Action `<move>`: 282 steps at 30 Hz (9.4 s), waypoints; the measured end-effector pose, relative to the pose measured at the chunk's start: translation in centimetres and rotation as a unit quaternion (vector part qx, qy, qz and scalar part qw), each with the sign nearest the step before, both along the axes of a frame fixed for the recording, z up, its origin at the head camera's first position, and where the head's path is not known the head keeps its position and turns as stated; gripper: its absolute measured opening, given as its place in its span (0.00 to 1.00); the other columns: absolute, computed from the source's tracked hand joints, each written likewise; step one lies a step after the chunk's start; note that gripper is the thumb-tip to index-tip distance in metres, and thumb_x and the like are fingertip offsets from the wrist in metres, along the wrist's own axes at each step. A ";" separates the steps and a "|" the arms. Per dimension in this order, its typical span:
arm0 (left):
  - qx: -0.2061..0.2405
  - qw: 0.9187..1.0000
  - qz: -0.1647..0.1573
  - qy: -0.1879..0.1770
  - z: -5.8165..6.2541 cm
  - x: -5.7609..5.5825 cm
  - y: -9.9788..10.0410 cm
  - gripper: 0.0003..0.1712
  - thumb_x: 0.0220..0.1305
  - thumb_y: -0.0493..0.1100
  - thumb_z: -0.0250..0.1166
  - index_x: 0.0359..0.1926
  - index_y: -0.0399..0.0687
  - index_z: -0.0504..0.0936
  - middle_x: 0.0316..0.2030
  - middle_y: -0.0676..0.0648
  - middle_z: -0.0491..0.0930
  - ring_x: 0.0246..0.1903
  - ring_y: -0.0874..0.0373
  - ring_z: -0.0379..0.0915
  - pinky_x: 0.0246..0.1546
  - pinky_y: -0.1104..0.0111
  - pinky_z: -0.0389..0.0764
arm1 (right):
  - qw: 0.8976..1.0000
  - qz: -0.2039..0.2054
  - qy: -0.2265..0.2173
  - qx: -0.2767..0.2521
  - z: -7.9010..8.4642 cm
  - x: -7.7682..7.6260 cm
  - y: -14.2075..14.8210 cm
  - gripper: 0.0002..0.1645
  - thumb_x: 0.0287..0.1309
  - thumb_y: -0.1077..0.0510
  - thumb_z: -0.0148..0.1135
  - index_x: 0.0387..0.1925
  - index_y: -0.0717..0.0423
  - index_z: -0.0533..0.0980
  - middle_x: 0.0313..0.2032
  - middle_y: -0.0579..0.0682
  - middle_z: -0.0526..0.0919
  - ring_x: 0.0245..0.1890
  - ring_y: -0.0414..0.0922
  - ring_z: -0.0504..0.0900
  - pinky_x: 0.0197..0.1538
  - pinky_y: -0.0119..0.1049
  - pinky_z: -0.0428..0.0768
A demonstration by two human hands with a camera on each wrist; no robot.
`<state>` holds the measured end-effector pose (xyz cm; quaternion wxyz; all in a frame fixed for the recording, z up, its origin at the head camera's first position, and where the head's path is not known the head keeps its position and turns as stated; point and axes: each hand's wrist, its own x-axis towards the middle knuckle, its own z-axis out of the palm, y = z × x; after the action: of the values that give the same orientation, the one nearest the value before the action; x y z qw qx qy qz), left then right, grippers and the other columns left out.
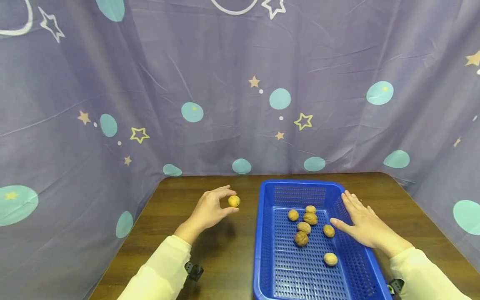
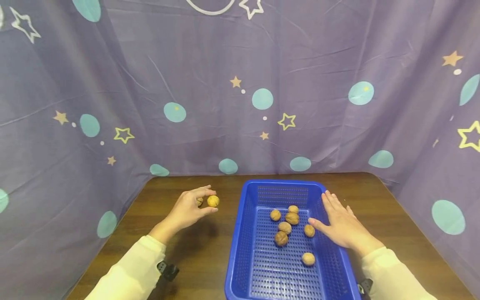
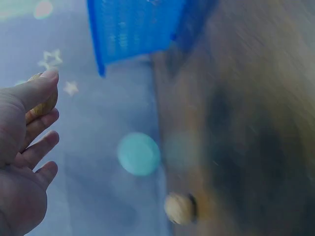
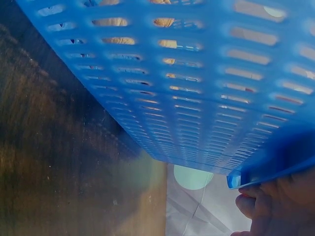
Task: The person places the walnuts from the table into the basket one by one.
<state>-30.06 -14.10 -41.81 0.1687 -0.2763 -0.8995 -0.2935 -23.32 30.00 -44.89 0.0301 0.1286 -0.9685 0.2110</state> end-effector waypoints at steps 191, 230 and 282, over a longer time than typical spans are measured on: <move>-0.004 0.981 0.114 -0.155 -7.7 -6.3 -4.8 0.30 0.46 0.51 0.78 0.52 0.50 0.82 0.48 0.49 0.82 0.52 0.49 0.75 0.55 0.54 0.73 | 1.000 0.002 0.008 0.000 -0.7 -0.1 0.1 0.55 0.65 0.33 0.49 0.73 0.66 0.41 0.74 0.64 0.39 0.72 0.64 0.38 0.62 0.73 0.41; -0.118 0.985 -0.121 0.027 5.3 0.8 11.5 0.28 0.46 0.58 0.76 0.50 0.57 0.83 0.58 0.51 0.77 0.60 0.59 0.69 0.61 0.64 0.69 | 1.000 0.001 0.016 0.010 -0.6 -0.1 -0.1 0.56 0.65 0.31 0.48 0.74 0.66 0.41 0.74 0.63 0.38 0.72 0.64 0.38 0.63 0.72 0.31; -0.187 0.965 -0.123 -0.136 -2.8 -0.6 20.2 0.24 0.49 0.62 0.73 0.48 0.63 0.85 0.48 0.67 0.80 0.56 0.68 0.70 0.63 0.67 0.65 | 1.000 0.009 0.009 0.001 -0.8 0.0 -0.6 0.56 0.64 0.32 0.49 0.73 0.68 0.43 0.73 0.65 0.40 0.71 0.66 0.41 0.61 0.74 0.38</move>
<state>-30.66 6.10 -44.63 -0.0469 -0.3690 -0.9118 -0.1738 -23.28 29.41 -45.68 0.0363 0.1394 -0.9671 0.2096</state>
